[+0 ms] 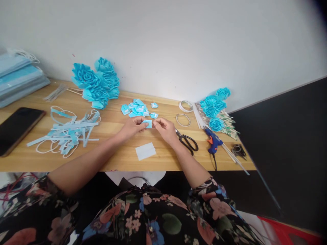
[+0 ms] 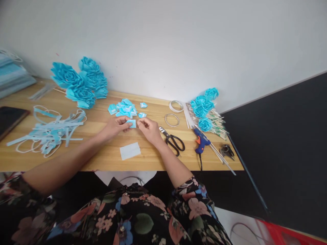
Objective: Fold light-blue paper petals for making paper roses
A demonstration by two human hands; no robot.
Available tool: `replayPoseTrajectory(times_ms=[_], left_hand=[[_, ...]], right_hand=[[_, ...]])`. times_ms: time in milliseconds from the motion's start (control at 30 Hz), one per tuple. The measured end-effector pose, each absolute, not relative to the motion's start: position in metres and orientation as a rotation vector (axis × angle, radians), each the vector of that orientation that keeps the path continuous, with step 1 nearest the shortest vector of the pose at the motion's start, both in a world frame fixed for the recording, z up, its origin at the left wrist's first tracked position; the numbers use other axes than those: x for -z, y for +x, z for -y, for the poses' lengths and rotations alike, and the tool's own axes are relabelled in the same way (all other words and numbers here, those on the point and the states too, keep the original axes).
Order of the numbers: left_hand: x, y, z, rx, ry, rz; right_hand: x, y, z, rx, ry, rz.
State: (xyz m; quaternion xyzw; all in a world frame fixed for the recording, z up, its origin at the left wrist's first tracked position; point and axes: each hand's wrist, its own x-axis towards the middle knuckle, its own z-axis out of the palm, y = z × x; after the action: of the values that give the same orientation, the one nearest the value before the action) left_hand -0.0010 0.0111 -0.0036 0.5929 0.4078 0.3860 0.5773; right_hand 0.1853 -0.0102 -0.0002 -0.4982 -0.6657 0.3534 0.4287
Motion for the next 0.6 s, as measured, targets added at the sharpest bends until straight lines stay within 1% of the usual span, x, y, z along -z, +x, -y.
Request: replayPoseTrajectory(times_ms=[133, 267, 367, 500, 600], left_hand=[[0.003, -0.001, -0.013, -0.931, 1.31, -0.972], [0.005, -0.002, -0.014, -0.95, 1.306, -0.977], [0.007, -0.003, -0.015, -0.971, 1.355, -0.969], [0.008, -0.005, -0.016, -0.982, 1.386, -0.956], [0.007, -0.005, -0.016, -1.0, 1.373, -0.956]], right_hand=[[-0.008, 0.2, 0.001, -0.8, -1.226, 1.5], [-0.039, 0.22, 0.0, -0.637, -1.199, 1.386], [-0.053, 0.239, 0.008, -0.609, -1.222, 1.406], [-0.037, 0.266, 0.027, -0.587, -1.439, 1.537], [-0.015, 0.28, 0.044, -0.357, -1.667, 1.759]])
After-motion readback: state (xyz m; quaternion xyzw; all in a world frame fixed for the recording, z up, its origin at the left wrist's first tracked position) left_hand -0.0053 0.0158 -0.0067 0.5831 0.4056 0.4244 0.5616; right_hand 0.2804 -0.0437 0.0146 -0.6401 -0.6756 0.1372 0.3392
